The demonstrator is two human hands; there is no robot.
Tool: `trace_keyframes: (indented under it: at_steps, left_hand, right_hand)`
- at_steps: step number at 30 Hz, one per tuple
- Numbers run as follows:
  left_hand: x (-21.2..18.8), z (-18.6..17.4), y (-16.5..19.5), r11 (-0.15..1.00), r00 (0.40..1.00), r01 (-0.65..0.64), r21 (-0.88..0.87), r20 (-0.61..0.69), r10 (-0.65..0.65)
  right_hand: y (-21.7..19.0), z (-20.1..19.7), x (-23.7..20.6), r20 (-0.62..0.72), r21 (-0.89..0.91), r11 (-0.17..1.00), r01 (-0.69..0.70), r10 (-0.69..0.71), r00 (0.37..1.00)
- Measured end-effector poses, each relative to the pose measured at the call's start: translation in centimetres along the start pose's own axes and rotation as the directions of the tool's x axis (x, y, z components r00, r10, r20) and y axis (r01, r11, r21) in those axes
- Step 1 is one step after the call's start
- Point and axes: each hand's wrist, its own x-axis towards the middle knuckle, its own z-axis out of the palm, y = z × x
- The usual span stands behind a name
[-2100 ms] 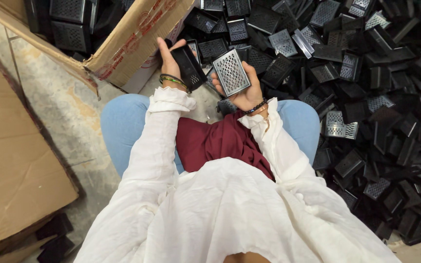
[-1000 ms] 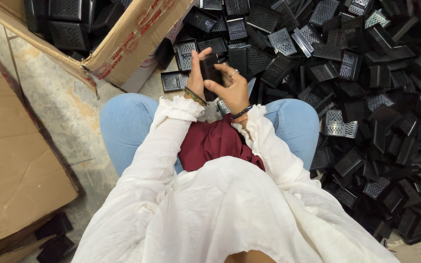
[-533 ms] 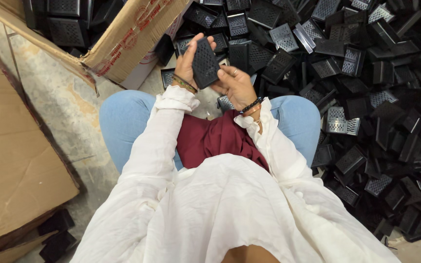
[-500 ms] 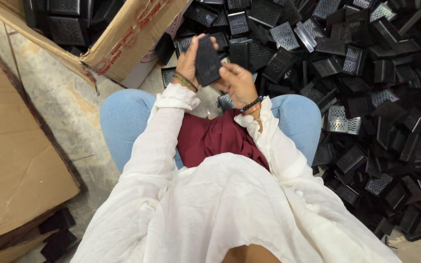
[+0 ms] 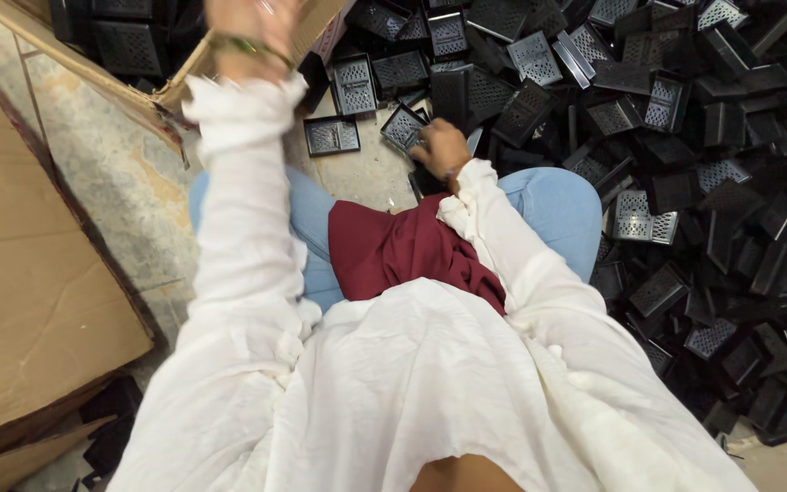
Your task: The person sits on the floor and repeatedly picks up small black plastic parts from a pile, inspects them by turning them over, and places them into a cardboard box. The person handles the parts one at a time throughout the clip.
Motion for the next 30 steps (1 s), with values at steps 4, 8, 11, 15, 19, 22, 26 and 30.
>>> trace_keyframes:
  at_steps: [4,8,11,15,19,22,26,30]
  left_hand:
    - [-6.8,-2.3,-6.4,0.947,0.919,0.292,-0.137,0.314,-0.238]
    - [-9.9,-4.2,-11.9,0.778,0.927,0.333,0.532,-0.037,-0.372]
    - [-9.2,-3.5,-13.9,0.815,0.963,0.047,0.578,0.192,-0.192]
    - [-7.4,-1.8,-13.0,0.979,0.986,0.152,0.134,0.043,-0.159]
    - [-6.1,-3.2,-8.6,0.962,0.967,0.231,-0.147,-0.079,-0.244]
    - [-6.2,-3.9,-7.7,0.926,0.957,0.233,-0.298,-0.099,-0.272]
    - [-5.8,-3.9,-9.8,0.921,0.931,0.297,-0.252,-0.137,-0.337]
    - [-4.5,-3.8,-11.5,0.948,0.956,0.250,-0.198,-0.105,-0.274]
  right_hand:
    - [-0.5,0.9,1.0,0.025,-0.079,0.997,0.013,-0.011,1.000]
    - [-0.6,0.2,1.0,0.126,0.492,0.817,-0.300,0.275,0.953]
    - [-1.9,-1.4,0.5,0.308,0.792,0.489,-0.365,0.196,0.931]
    - [-1.1,-4.3,0.2,0.103,0.908,0.369,-0.199,0.264,0.959]
    - [1.5,-3.7,1.9,-0.120,0.366,0.880,-0.301,0.366,0.923]
    - [1.3,-0.5,4.9,-0.059,0.051,0.987,-0.153,0.156,0.986]
    - [-1.6,2.1,9.3,0.070,-0.246,0.936,-0.253,0.277,0.958]
    - [-3.3,2.2,12.2,0.047,-0.470,0.804,-0.365,0.435,0.899]
